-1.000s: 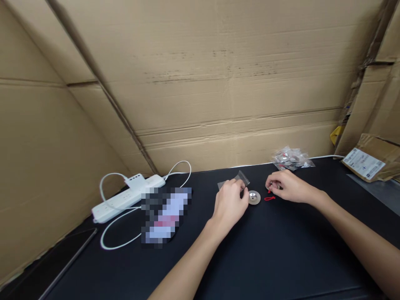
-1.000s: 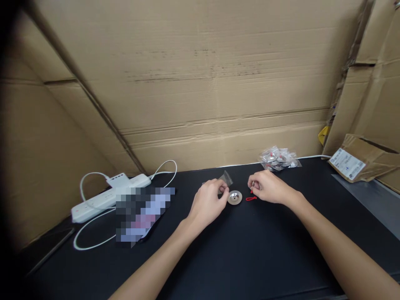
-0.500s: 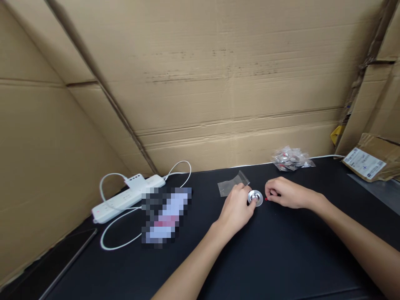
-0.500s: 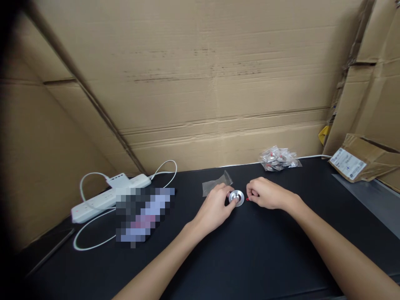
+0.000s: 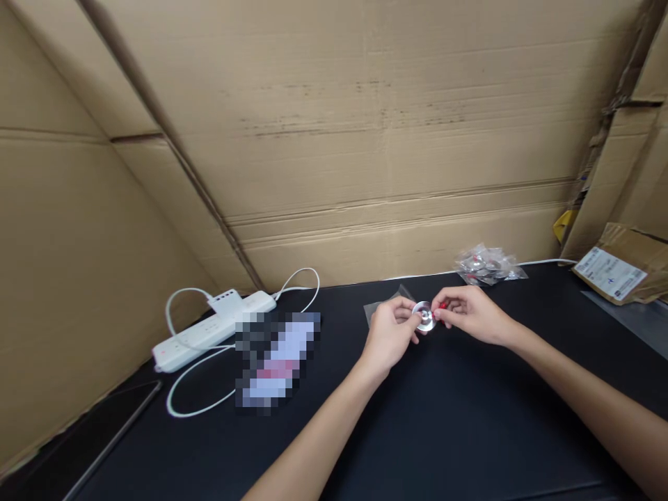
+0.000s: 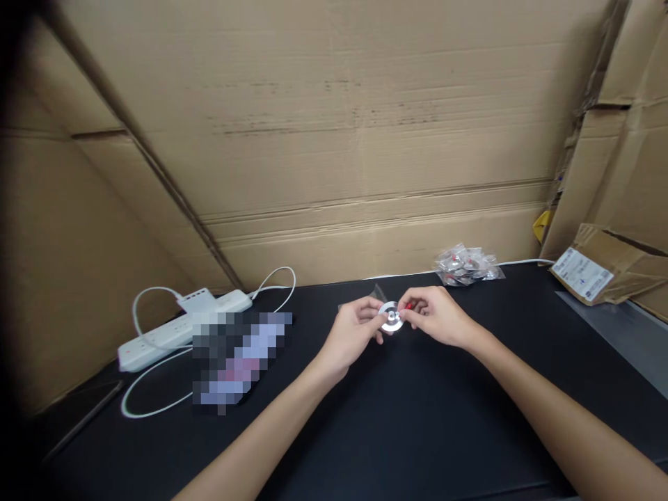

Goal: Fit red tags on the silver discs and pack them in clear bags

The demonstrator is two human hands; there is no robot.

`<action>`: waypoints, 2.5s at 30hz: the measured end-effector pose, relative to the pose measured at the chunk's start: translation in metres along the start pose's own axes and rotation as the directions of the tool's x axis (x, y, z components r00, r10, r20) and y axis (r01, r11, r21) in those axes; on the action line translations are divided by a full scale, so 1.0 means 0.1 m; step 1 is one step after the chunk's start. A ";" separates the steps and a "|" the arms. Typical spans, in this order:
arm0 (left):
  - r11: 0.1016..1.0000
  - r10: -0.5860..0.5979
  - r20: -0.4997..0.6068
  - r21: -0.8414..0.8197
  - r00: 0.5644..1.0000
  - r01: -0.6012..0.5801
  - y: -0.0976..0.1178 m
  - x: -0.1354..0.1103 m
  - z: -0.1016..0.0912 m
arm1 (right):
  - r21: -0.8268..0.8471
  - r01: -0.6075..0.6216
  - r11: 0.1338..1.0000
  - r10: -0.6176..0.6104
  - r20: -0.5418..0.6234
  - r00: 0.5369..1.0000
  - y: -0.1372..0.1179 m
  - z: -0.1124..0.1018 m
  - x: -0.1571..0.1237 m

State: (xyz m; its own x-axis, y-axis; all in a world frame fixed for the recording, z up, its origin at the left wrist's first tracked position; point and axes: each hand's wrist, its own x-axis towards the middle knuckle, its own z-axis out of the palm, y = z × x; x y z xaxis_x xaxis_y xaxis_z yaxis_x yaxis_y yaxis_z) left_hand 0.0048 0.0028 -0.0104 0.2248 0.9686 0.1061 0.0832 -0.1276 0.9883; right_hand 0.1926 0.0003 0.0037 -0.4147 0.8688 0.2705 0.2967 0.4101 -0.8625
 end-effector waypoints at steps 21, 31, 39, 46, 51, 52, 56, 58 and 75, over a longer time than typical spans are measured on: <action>0.953 -0.061 0.068 -0.294 0.996 0.078 0.18 -0.10 0.05 | -0.491 0.198 0.848 -0.285 -0.107 0.953 0.02 0.10 -0.03; 0.970 0.049 0.045 -0.238 0.998 -0.037 0.05 -0.05 0.05 | -0.560 0.176 0.810 -0.313 -0.158 0.937 0.07 0.24 -0.05; 0.971 0.099 -0.007 -0.219 0.995 -0.098 -0.02 -0.04 0.08 | -0.571 0.152 0.806 -0.321 -0.208 0.924 0.07 0.31 -0.06; 0.968 0.044 -0.043 -0.246 0.998 -0.053 0.07 -0.04 0.05 | -0.426 0.174 0.888 -0.299 -0.249 0.921 0.04 0.31 -0.05; 0.964 -0.022 -0.015 -0.265 1.000 0.017 0.10 -0.05 0.03 | -0.380 0.201 0.903 -0.306 -0.240 0.921 0.00 0.32 -0.06; 0.963 -0.025 -0.006 -0.270 1.000 0.023 0.11 -0.05 0.02 | -0.372 0.205 0.905 -0.306 -0.234 0.923 -0.01 0.32 -0.06; 0.955 -0.030 0.017 -0.295 0.999 0.033 0.11 -0.04 -0.01 | -0.328 0.211 0.921 -0.294 -0.230 0.928 -0.05 0.30 -0.05; 0.952 -0.033 0.019 -0.305 0.999 0.037 0.10 -0.03 -0.02 | -0.307 0.213 0.928 -0.291 -0.236 0.927 -0.04 0.30 -0.05; 0.978 0.056 0.034 -0.202 0.998 -0.048 0.07 0.01 -0.06 | -0.181 0.141 0.973 -0.182 -0.238 0.954 0.00 0.31 -0.05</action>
State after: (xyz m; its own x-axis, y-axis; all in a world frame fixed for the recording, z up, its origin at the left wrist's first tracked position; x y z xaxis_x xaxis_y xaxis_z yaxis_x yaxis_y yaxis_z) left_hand 0.0001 0.0041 -0.0026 0.2621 0.9520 0.1579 -0.1257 -0.1285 0.9837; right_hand 0.1680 -0.0123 -0.0112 -0.2453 0.8203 0.5167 0.3857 0.5716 -0.7242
